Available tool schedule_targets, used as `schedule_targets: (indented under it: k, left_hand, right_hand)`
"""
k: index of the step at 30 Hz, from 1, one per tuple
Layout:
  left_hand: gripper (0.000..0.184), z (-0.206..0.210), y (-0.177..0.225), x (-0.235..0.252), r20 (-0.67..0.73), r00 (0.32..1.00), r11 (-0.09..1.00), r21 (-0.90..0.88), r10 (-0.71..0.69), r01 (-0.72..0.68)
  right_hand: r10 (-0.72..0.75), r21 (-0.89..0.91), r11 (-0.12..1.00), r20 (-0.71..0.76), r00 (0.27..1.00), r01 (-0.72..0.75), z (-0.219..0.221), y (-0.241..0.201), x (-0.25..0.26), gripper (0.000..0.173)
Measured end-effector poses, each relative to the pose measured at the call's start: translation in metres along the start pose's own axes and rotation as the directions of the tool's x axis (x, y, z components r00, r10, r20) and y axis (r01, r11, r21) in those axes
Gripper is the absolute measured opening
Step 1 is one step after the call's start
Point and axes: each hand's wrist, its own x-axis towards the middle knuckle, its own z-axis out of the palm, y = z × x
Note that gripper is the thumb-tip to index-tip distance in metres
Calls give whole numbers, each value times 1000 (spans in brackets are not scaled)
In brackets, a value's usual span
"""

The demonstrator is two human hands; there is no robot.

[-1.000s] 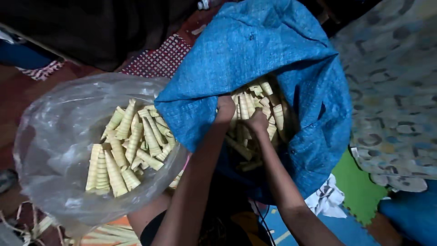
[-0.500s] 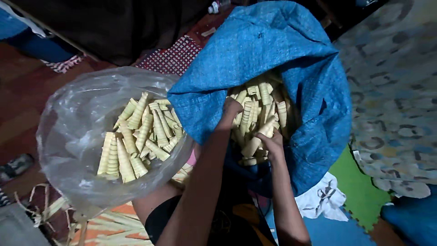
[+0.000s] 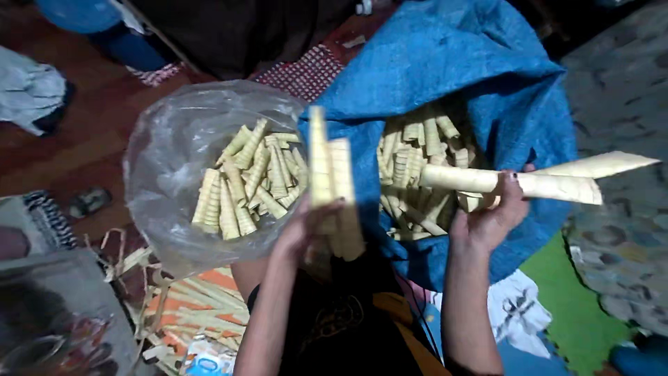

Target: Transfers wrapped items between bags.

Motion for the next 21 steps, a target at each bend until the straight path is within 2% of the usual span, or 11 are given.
schedule_targets:
  k: [2,5,7,8,9,10,11,14,16,18,21]
  left_hand:
    - [54,-49,8,-13,-285,957,998,31,55,-48]
    - [58,-125,3,-7,-528,837,981,186,143,-50]
    - [77,-166,-7,1,-570,806,937,345,158,60]
    - [85,-176,-10,4,-572,799,892,440,187,105]
    - [94,-179,-8,8,-581,780,847,516,234,130]
    - [101,-174,-3,13,-587,753,815,567,298,120]
    - [101,-158,3,17,-578,726,790,608,372,79]
    - [77,-80,5,37,-366,754,728,652,545,-210]
    - [58,-19,-14,63,-101,808,688,592,581,-420]
    - [43,48,-27,89,175,858,713,491,482,-501]
    - [36,129,-53,123,482,827,714,467,289,-522]
  right_hand:
    - [-34,-2,999,96,995,34,45,12,-36,55]
    - [115,-40,993,357,927,-107,98,56,-106,71]
    - [283,-221,957,583,762,-186,112,95,-138,95]
    - [384,-356,916,644,661,-186,114,106,-144,111]
    - [432,-439,887,678,595,-143,114,109,-143,118]
    - [397,-459,887,694,601,-55,109,109,-137,114]
    - [324,-439,898,689,648,18,98,105,-125,101]
    - [186,-445,892,514,837,75,31,101,-60,64]
    - [239,-634,773,274,931,-11,-20,107,-13,53]
    - [320,-790,600,97,942,-123,-62,110,27,54]
    - [335,-872,468,25,942,-144,-109,113,67,55]
